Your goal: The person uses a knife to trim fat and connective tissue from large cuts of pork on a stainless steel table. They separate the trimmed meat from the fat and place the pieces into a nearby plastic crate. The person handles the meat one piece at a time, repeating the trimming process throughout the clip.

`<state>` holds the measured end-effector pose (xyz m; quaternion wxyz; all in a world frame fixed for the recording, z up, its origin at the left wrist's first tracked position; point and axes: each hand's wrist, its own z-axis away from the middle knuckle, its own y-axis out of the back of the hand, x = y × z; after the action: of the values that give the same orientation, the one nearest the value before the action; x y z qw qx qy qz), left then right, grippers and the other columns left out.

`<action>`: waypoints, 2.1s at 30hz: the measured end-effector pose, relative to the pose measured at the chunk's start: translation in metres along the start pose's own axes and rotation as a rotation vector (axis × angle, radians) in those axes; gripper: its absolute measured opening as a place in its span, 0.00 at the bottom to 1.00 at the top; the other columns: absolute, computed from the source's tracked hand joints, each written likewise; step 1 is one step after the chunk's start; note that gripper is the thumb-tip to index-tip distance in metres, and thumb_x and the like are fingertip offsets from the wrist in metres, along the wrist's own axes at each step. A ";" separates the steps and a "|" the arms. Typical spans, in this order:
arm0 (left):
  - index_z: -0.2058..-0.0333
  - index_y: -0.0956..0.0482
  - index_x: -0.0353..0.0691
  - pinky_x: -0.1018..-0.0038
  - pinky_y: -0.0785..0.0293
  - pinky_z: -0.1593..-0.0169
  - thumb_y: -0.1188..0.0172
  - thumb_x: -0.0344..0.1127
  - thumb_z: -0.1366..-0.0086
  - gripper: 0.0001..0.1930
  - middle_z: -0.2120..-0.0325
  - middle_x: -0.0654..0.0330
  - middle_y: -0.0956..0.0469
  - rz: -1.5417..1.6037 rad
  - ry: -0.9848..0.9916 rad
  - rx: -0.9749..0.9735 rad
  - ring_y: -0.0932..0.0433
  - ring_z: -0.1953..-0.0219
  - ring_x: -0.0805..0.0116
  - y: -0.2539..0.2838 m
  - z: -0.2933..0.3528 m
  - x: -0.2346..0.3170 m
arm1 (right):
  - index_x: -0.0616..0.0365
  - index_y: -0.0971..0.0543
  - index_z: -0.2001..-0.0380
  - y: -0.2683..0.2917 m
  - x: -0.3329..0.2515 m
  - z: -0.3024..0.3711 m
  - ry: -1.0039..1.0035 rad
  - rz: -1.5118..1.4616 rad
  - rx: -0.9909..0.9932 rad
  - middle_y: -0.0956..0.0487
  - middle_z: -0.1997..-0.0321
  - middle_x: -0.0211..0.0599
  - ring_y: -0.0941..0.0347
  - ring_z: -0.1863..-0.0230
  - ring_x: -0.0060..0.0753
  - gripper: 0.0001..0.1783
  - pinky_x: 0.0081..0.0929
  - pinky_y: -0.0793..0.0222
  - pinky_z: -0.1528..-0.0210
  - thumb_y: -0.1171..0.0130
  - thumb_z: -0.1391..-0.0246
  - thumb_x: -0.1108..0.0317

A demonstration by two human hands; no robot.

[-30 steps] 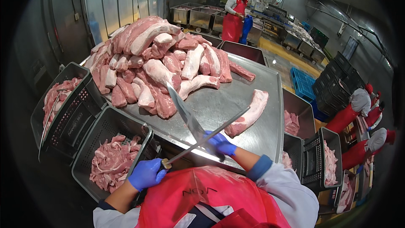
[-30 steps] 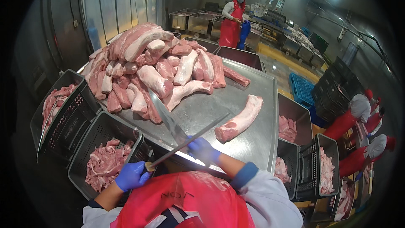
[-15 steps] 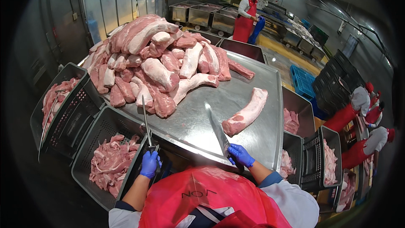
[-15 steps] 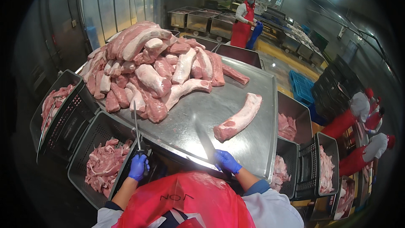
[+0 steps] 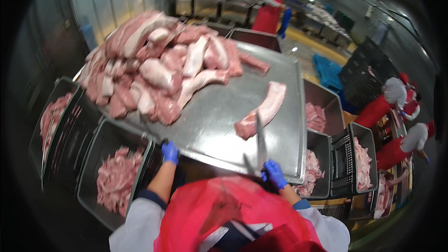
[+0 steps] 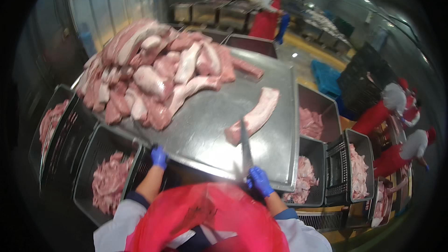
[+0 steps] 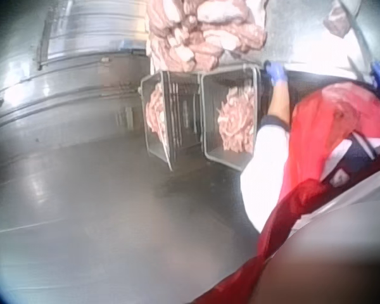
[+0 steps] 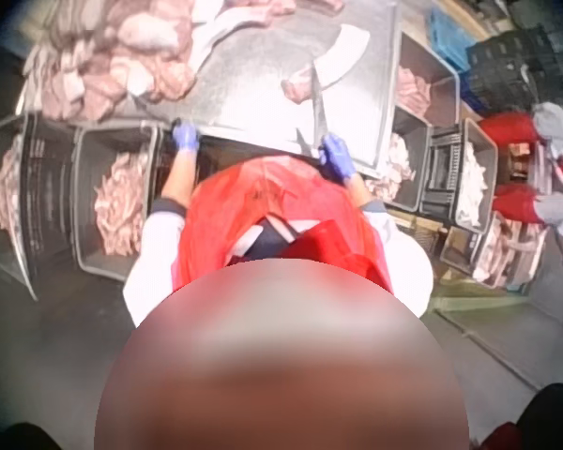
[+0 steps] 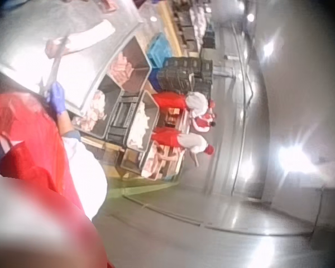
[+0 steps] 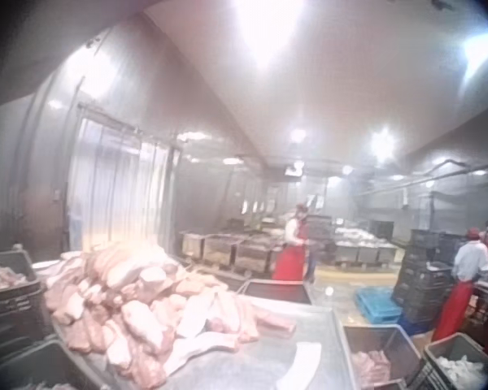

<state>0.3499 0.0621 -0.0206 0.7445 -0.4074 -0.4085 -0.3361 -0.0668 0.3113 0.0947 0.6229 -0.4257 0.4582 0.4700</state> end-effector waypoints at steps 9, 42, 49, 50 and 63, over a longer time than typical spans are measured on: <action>0.67 0.28 0.42 0.64 0.34 0.83 0.46 0.32 0.38 0.02 0.81 0.57 0.30 -0.044 0.136 0.289 0.31 0.86 0.65 -0.060 -0.045 -0.039 | 0.52 0.23 0.62 0.079 0.049 0.067 -0.082 -0.271 0.522 0.27 0.77 0.27 0.36 0.82 0.24 0.11 0.24 0.40 0.82 0.46 0.33 0.57; 0.28 0.55 0.41 0.52 0.25 0.43 0.24 0.59 0.58 0.65 0.38 0.38 0.40 -2.010 -0.250 -0.806 0.30 0.39 0.41 -0.417 0.137 -0.121 | 0.52 0.26 0.62 0.383 -0.182 -0.132 0.490 -0.265 0.730 0.28 0.79 0.26 0.32 0.82 0.20 0.07 0.21 0.35 0.81 0.46 0.33 0.61; 0.36 0.38 0.34 0.54 0.31 0.38 0.27 0.64 0.55 0.55 0.42 0.39 0.32 -1.905 -0.599 -0.890 0.30 0.39 0.43 -0.482 0.135 -0.170 | 0.64 0.27 0.62 0.484 -0.306 -0.339 0.507 0.005 0.831 0.25 0.77 0.37 0.28 0.81 0.28 0.09 0.29 0.31 0.80 0.50 0.36 0.68; 0.34 0.40 0.34 0.54 0.33 0.36 0.27 0.62 0.52 0.54 0.41 0.39 0.32 -1.847 -0.688 -0.801 0.31 0.38 0.43 -0.501 0.124 -0.189 | 0.65 0.27 0.62 0.470 -0.278 -0.361 0.509 -0.079 0.778 0.25 0.77 0.37 0.28 0.82 0.29 0.09 0.30 0.30 0.79 0.50 0.36 0.69; 0.32 0.42 0.36 0.63 0.34 0.35 0.30 0.46 0.53 0.50 0.40 0.44 0.31 -0.980 -0.299 -1.158 0.30 0.38 0.52 -0.618 -0.014 -0.218 | 0.65 0.27 0.57 0.280 0.059 -0.303 0.067 -0.307 0.758 0.22 0.76 0.40 0.25 0.82 0.24 0.11 0.23 0.29 0.81 0.47 0.34 0.67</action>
<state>-0.2562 -0.1867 -0.0121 0.1158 -0.5456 -0.3972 -0.7288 -0.3841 0.0861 -0.0562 0.7833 -0.2446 0.5500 0.1552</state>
